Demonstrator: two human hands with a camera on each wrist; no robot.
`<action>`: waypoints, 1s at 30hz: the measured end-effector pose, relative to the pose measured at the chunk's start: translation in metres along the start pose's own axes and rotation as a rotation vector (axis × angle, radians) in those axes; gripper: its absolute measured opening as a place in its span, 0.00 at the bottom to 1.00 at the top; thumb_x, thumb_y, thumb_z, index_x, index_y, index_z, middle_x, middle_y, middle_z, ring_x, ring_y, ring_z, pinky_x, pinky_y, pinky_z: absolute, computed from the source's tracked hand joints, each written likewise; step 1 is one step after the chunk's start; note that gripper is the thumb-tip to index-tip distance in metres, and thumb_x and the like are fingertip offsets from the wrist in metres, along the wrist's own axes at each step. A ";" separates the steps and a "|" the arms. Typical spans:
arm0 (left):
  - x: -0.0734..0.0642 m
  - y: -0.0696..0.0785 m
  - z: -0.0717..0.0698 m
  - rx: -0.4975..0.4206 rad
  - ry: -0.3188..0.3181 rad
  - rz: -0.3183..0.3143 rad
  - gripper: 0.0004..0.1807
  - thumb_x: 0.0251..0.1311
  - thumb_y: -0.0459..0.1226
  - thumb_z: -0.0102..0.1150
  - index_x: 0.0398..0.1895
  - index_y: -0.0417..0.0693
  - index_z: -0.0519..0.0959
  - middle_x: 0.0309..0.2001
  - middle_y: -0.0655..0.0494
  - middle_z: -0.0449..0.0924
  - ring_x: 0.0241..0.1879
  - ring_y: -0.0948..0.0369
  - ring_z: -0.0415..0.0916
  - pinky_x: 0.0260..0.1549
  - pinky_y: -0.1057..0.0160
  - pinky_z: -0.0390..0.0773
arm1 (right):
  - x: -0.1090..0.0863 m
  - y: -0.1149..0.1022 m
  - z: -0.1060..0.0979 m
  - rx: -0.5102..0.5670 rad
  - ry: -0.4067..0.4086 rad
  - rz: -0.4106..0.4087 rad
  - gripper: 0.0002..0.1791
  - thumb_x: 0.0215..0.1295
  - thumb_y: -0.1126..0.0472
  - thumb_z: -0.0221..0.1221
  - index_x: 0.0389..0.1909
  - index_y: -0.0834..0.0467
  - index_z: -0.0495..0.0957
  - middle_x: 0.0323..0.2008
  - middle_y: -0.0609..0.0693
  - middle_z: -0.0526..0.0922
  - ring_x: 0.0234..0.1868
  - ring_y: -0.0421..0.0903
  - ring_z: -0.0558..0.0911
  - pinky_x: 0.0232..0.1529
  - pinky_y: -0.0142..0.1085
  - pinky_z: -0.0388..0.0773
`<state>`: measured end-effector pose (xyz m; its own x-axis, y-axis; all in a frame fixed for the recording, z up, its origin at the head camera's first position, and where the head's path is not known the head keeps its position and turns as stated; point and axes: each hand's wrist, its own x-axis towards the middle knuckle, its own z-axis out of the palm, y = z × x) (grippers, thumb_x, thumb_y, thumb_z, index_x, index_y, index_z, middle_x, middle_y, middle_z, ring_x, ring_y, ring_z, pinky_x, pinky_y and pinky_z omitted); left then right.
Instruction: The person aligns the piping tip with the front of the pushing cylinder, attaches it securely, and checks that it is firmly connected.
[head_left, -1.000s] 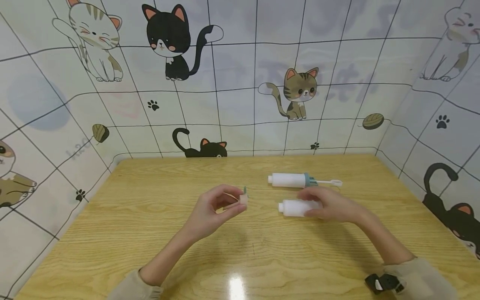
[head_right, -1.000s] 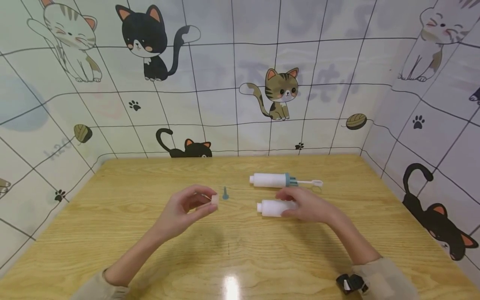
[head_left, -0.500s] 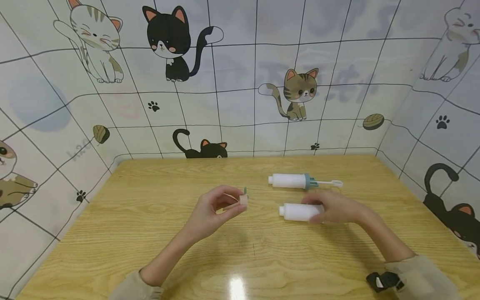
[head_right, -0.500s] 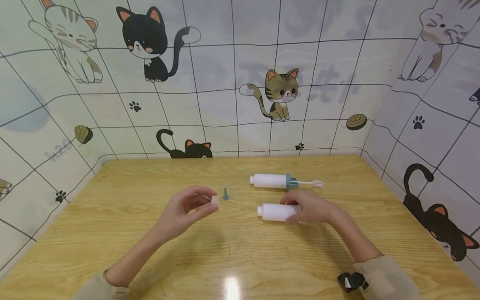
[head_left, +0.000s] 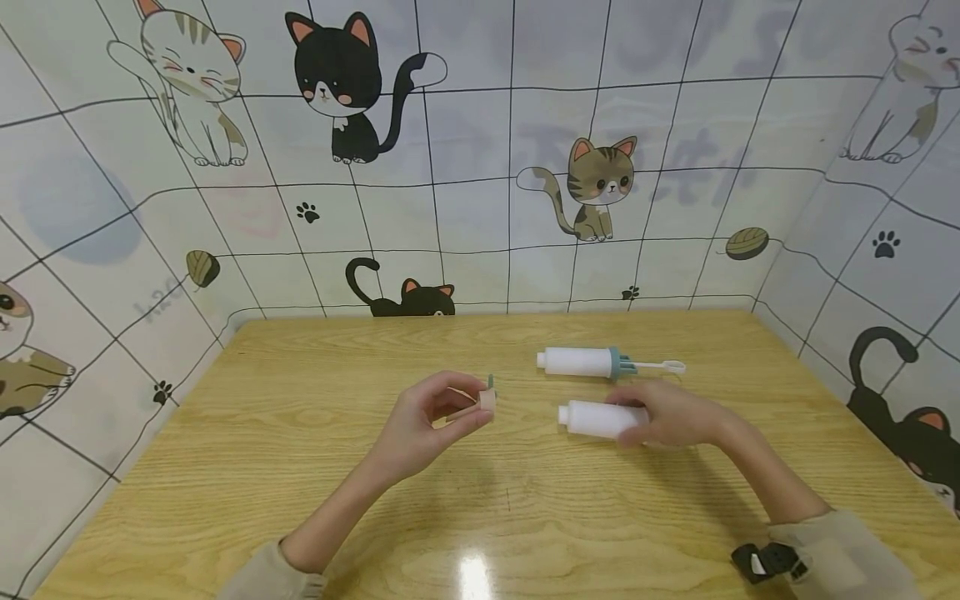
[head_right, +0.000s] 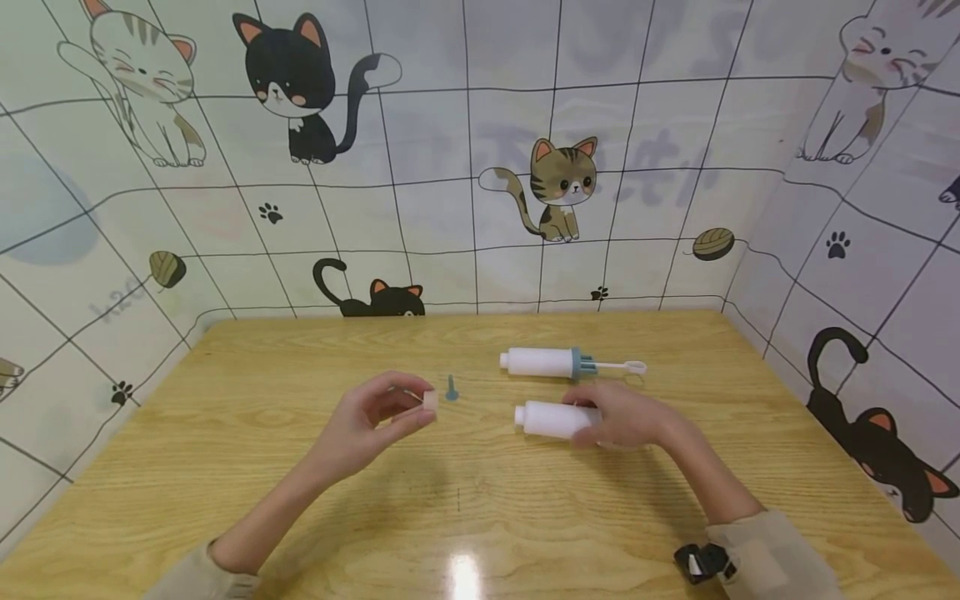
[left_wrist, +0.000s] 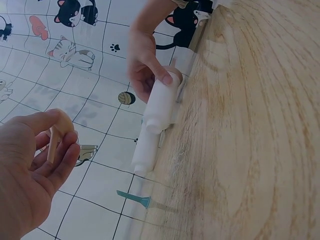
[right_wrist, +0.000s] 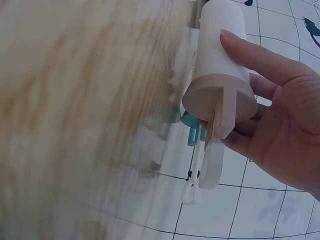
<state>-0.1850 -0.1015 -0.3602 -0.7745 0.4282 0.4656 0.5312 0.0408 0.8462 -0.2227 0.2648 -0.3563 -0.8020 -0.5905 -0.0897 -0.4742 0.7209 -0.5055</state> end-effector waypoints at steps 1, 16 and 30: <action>0.000 0.000 0.000 -0.001 0.000 0.000 0.16 0.61 0.28 0.69 0.51 0.44 0.80 0.45 0.51 0.82 0.42 0.56 0.85 0.49 0.58 0.84 | 0.000 0.000 -0.001 -0.001 0.007 0.005 0.26 0.61 0.53 0.71 0.56 0.61 0.79 0.47 0.46 0.81 0.43 0.42 0.77 0.43 0.38 0.77; 0.000 -0.002 0.001 0.002 0.005 -0.013 0.16 0.61 0.29 0.69 0.51 0.45 0.81 0.46 0.52 0.82 0.42 0.56 0.85 0.49 0.58 0.84 | -0.011 -0.017 -0.022 0.011 0.150 -0.031 0.30 0.62 0.48 0.71 0.59 0.61 0.79 0.49 0.49 0.83 0.43 0.46 0.78 0.43 0.38 0.78; 0.000 -0.005 0.003 -0.001 -0.001 -0.003 0.15 0.61 0.29 0.69 0.50 0.45 0.81 0.47 0.52 0.82 0.42 0.55 0.85 0.50 0.58 0.84 | -0.007 -0.037 -0.020 0.011 0.202 -0.104 0.26 0.62 0.48 0.71 0.58 0.55 0.81 0.49 0.46 0.83 0.43 0.45 0.78 0.42 0.39 0.80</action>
<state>-0.1865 -0.0995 -0.3651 -0.7760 0.4287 0.4626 0.5282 0.0410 0.8481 -0.2068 0.2491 -0.3197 -0.8061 -0.5757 0.1369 -0.5551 0.6554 -0.5122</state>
